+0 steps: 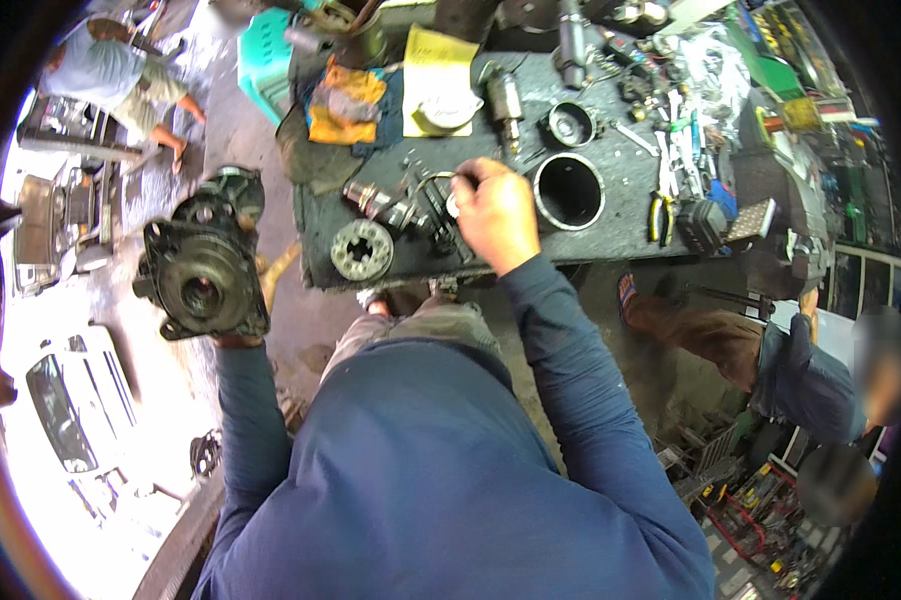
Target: The person walks through a workshop carrying a mechanical part, places it on a workbench, then moves to a sink area and scrubs the part with a brush under running water. The cleaned part is placed on a drying rack.
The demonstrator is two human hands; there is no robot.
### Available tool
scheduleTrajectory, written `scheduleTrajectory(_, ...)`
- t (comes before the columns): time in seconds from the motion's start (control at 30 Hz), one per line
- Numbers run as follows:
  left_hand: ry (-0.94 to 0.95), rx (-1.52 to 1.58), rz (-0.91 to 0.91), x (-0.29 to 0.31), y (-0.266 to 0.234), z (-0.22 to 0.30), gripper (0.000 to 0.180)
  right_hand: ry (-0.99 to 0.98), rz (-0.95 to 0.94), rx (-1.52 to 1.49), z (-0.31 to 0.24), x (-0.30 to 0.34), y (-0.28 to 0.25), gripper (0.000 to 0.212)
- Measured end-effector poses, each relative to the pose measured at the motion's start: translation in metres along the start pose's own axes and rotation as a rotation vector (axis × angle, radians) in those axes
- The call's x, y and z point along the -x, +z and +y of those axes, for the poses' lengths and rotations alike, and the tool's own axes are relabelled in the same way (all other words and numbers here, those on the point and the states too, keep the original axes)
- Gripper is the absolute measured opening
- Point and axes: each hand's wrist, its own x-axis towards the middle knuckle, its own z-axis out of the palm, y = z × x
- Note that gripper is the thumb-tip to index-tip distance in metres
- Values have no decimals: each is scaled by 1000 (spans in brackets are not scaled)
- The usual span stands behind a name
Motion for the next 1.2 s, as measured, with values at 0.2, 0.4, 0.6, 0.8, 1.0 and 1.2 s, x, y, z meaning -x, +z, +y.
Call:
scheduleTrajectory(0.2,143,-75,50,40,10,9,84,28,-116,-65,15,-6,-12,17)
scheduleTrajectory(0.4,243,-71,124,103,16,-3,84,42,-148,-106,15,-5,-25,15)
scheduleTrajectory(0.6,277,-31,162,155,15,-11,84,235,-326,-514,-62,30,-32,13)
scheduleTrajectory(0.8,293,-3,90,179,-5,18,84,212,-880,-606,-148,100,71,16)
scheduleTrajectory(1.0,273,35,58,219,-44,61,85,511,-1131,-782,-165,170,193,21)
scheduleTrajectory(1.2,405,27,270,265,-85,68,76,-47,-1035,283,-8,185,250,29)
